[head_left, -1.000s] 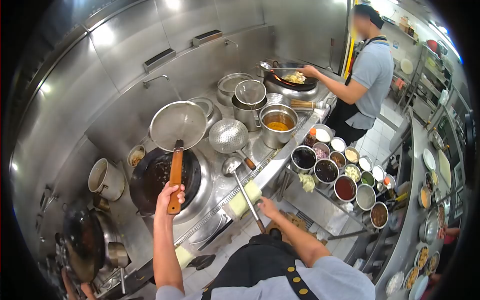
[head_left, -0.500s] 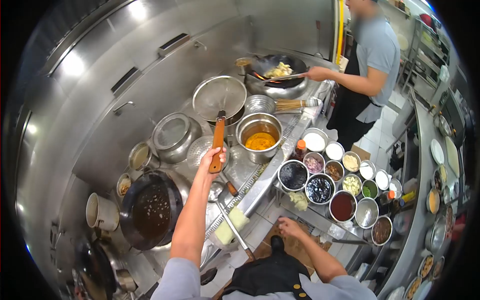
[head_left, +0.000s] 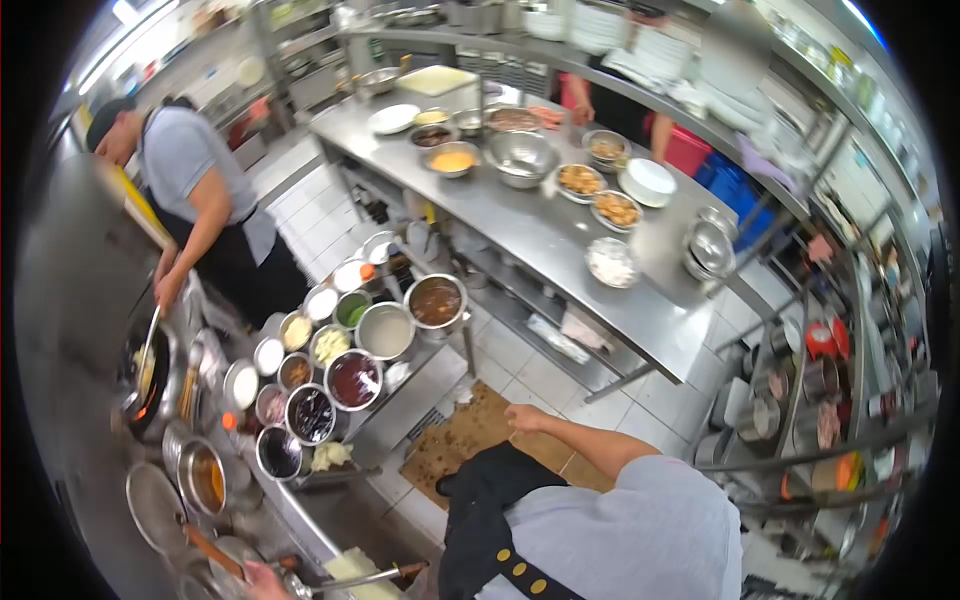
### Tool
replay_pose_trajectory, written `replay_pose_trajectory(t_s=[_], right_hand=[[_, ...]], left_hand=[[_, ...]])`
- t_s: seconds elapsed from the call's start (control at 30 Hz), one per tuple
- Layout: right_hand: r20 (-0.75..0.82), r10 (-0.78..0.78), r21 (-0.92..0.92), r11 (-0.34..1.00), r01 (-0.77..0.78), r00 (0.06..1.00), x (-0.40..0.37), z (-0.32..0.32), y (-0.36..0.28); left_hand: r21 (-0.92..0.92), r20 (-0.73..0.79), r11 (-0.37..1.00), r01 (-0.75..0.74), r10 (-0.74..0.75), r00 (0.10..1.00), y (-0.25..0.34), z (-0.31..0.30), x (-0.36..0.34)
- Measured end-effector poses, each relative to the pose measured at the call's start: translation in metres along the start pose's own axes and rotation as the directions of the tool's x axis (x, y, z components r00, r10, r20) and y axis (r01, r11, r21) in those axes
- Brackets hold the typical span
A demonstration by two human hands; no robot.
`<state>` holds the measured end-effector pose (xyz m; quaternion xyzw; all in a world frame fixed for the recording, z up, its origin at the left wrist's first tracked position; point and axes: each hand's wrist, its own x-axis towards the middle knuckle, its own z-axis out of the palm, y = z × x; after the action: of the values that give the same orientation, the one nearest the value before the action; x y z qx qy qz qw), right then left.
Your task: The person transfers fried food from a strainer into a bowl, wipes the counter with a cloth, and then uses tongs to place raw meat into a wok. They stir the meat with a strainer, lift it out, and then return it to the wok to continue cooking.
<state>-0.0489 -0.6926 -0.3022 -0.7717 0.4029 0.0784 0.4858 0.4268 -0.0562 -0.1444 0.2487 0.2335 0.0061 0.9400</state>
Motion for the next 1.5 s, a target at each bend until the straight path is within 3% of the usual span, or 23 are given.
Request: replay_pose_trajectory(t_s=[0.03,0.07,0.13,0.17,0.23,0.3,0.37,0.4,0.43,0.47,0.5,0.57,0.63,0.73,0.83,0.9,0.93,1.0,1.1,1.17,1.23,1.33,1.5], right_hand=[[0.003,0.076,0.163,0.984,-0.075,0.997,-0.019,-0.007,0.007],[-0.022,0.084,0.173,0.982,-0.079,0.996,-0.036,-0.013,0.017],[0.126,0.119,0.185,0.973,-0.141,0.985,-0.076,-0.024,0.036],[0.114,0.128,0.194,0.97,-0.149,0.985,-0.094,-0.028,0.042],[0.149,0.167,0.216,0.956,-0.196,0.975,-0.121,-0.033,0.048],[0.07,0.124,0.243,0.96,-0.137,0.99,-0.137,-0.049,0.055],[-0.104,-0.002,0.212,0.977,0.025,0.995,-0.141,-0.068,0.069],[-0.38,-0.138,0.059,0.983,0.173,0.915,-0.126,-0.067,0.098],[-0.447,-0.094,0.129,0.977,0.168,0.89,-0.121,-0.087,0.11],[-0.493,0.016,0.291,0.945,0.148,0.87,-0.127,-0.115,0.105],[-0.619,0.019,0.235,0.958,0.162,0.785,-0.119,-0.139,0.114],[-0.705,0.167,0.403,0.894,0.197,0.689,-0.117,-0.203,0.114],[-0.722,0.291,0.587,0.737,0.334,0.628,-0.1,-0.258,0.126],[-0.731,0.356,0.574,0.782,0.242,0.583,-0.067,-0.341,0.141],[-0.663,0.339,0.604,0.769,0.209,0.667,-0.023,-0.398,0.153],[-0.545,0.308,0.629,0.765,0.137,0.779,-0.005,-0.425,0.142],[-0.497,0.281,0.617,0.78,0.106,0.821,-0.006,-0.43,0.132],[-0.42,0.217,0.578,0.813,0.075,0.881,0.009,-0.428,0.117],[-0.327,0.073,0.54,0.832,0.123,0.942,0.029,-0.394,0.096],[-0.197,-0.04,0.495,0.859,0.134,0.98,0.032,-0.357,0.054],[-0.042,-0.158,0.524,0.837,0.156,0.987,0.035,-0.31,0.013],[0.176,-0.28,0.607,0.785,0.12,0.944,0.023,-0.235,-0.049],[0.469,-0.417,0.513,0.846,0.144,0.779,0.003,-0.126,-0.12]], left_hand=[[0.069,0.096,0.995,0.067,-0.074,0.993,-0.018,-0.016,0.005],[0.139,0.181,0.983,0.123,-0.148,0.972,-0.039,-0.032,0.007],[0.288,0.319,0.936,0.204,-0.295,0.901,-0.071,-0.05,0.001],[0.296,0.324,0.931,0.216,-0.31,0.894,-0.09,-0.035,-0.023],[0.281,0.156,0.946,0.162,-0.211,0.965,-0.146,0.015,-0.078],[0.281,0.136,0.937,0.208,-0.254,0.958,-0.189,0.045,-0.108],[0.433,0.35,0.859,0.273,-0.44,0.827,-0.236,0.061,-0.143],[0.489,0.385,0.824,0.286,-0.498,0.777,-0.262,0.072,-0.172],[0.547,0.41,0.785,0.291,-0.554,0.725,-0.289,0.082,-0.204],[0.589,0.351,0.749,0.304,-0.576,0.738,-0.317,0.087,-0.233],[0.626,0.29,0.712,0.318,-0.591,0.752,-0.346,0.091,-0.263],[0.764,0.203,0.569,0.304,-0.659,0.725,-0.401,0.103,-0.328],[0.865,0.184,0.427,0.263,-0.758,0.626,-0.455,0.109,-0.375],[0.958,0.142,0.249,0.139,-0.838,0.527,-0.534,0.127,-0.44],[0.994,0.111,0.093,-0.064,-0.911,0.397,-0.592,0.147,-0.49],[0.977,0.113,0.046,-0.207,-0.939,0.324,-0.62,0.155,-0.508],[0.979,0.135,0.068,-0.191,-0.921,0.364,-0.63,0.155,-0.512],[0.961,0.102,0.021,-0.276,-0.953,0.284,-0.646,0.15,-0.512],[0.945,0.205,0.093,-0.314,-0.916,0.346,-0.658,0.132,-0.496],[0.967,0.23,0.146,-0.209,-0.853,0.468,-0.649,0.134,-0.492],[0.975,0.161,0.223,0.011,-0.739,0.654,-0.625,0.141,-0.488],[0.941,0.131,0.336,0.039,-0.467,0.874,-0.582,0.117,-0.459],[0.862,0.112,0.503,-0.06,-0.074,0.991,-0.474,0.046,-0.441]])
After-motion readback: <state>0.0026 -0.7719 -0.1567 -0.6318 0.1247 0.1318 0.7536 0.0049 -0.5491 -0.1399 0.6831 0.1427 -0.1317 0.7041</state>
